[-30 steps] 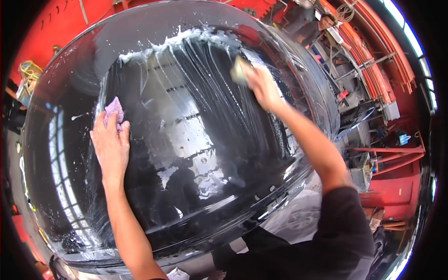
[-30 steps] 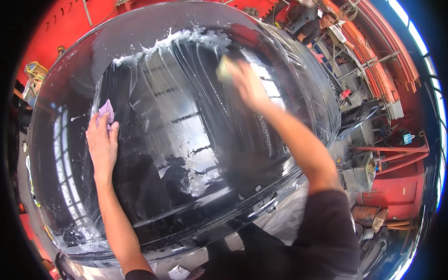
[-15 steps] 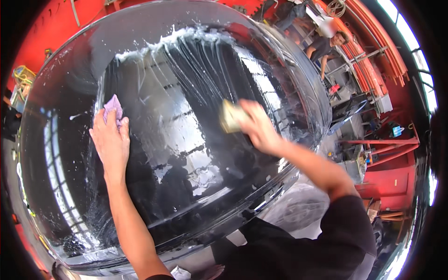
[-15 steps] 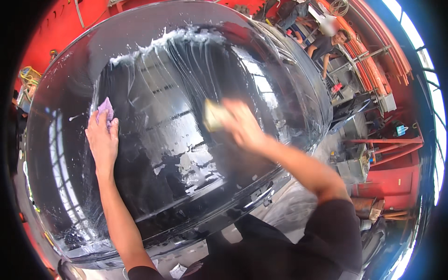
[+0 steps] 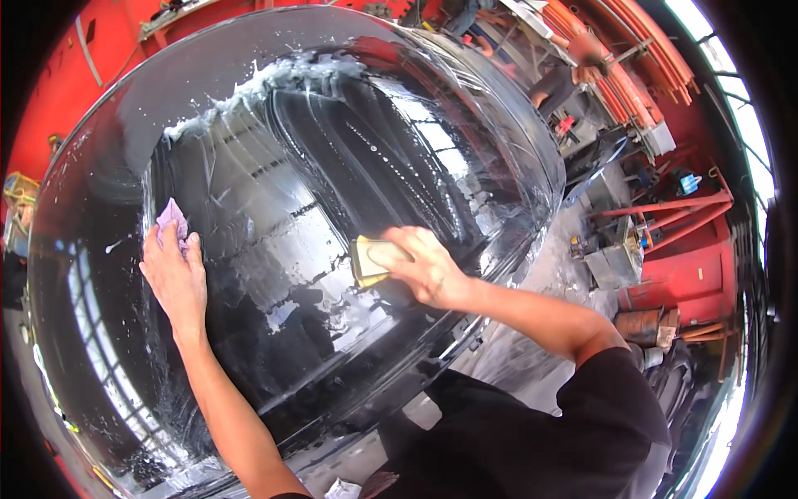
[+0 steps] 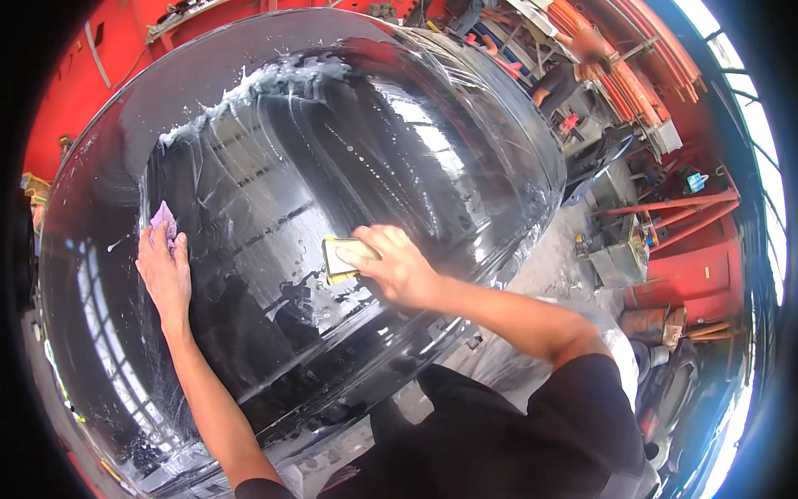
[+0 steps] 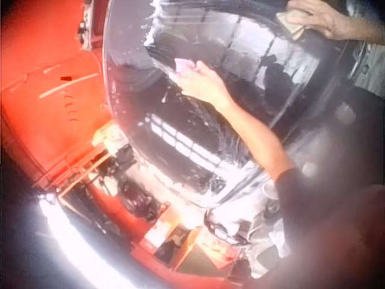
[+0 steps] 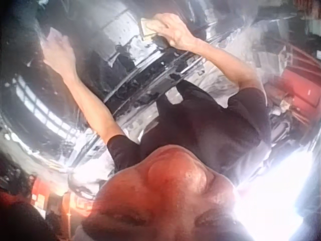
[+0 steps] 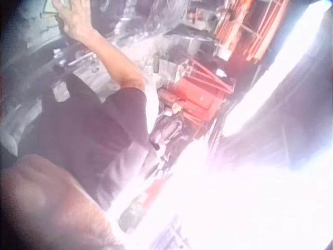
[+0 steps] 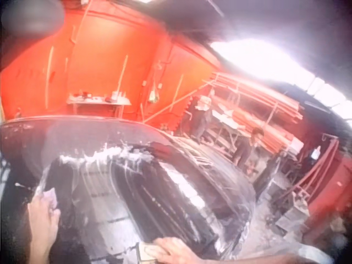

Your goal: The person scrubs the hood of a black car with a yellow sponge and a purple cloth, applying a white cleaning substance. They wipe the surface in circular and linear motions, occasionally pausing to inspect the sponge or cloth. The task involves repetitive scrubbing and wiping of the car's hood.

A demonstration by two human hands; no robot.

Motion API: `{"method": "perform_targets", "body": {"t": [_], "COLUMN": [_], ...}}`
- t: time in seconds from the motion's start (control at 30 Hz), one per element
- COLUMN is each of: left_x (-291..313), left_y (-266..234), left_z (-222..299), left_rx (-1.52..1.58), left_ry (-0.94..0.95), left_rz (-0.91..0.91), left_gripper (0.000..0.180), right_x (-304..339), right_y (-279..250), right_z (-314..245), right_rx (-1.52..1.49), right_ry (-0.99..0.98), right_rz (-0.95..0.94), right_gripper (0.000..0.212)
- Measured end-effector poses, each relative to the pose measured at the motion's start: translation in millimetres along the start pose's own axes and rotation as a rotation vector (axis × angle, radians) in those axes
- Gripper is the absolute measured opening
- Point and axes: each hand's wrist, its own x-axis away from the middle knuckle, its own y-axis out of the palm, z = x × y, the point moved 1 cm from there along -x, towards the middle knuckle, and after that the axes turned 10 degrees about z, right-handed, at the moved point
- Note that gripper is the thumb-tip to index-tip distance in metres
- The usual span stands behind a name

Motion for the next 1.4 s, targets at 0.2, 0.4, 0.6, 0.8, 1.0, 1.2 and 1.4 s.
{"method": "perform_targets", "body": {"t": [0.2,0.4,0.6,0.8,1.0,1.2,1.4], "left_x": [0.5,-0.7,-1.7,-5.2,-7.5,-6.0,-12.7], "left_y": [4.8,0.8,2.6,16.9,9.3,19.5,31.5], "left_z": [23.9,-16.6,1.4,-0.4,-22.4,-11.1,-15.2], "left_rx": [0.077,0.022,0.001,0.093,0.052,0.042,0.117], "left_ry": [0.067,0.048,0.042,0.123,0.094,0.125,0.160], "left_rz": [-0.011,-0.030,0.012,-0.009,0.013,0.023,0.006], "left_gripper": [0.050,0.052,0.052,0.050,0.049,0.050,0.050], "right_x": [-197.0,-159.6,-38.2,-246.0,-86.8,-54.9,-236.4], "right_y": [104.7,111.0,21.8,148.2,66.5,37.8,171.8], "right_z": [140.3,55.3,11.9,147.4,20.7,35.2,103.0], "right_rx": [0.248,0.107,-0.002,0.313,0.022,-0.038,0.319], "right_ry": [0.071,0.035,-0.069,0.148,-0.041,-0.110,0.240], "right_rz": [0.152,0.172,-0.014,0.127,0.196,0.019,0.119], "right_gripper": [0.040,0.052,0.049,0.046,0.061,0.056,0.046]}}
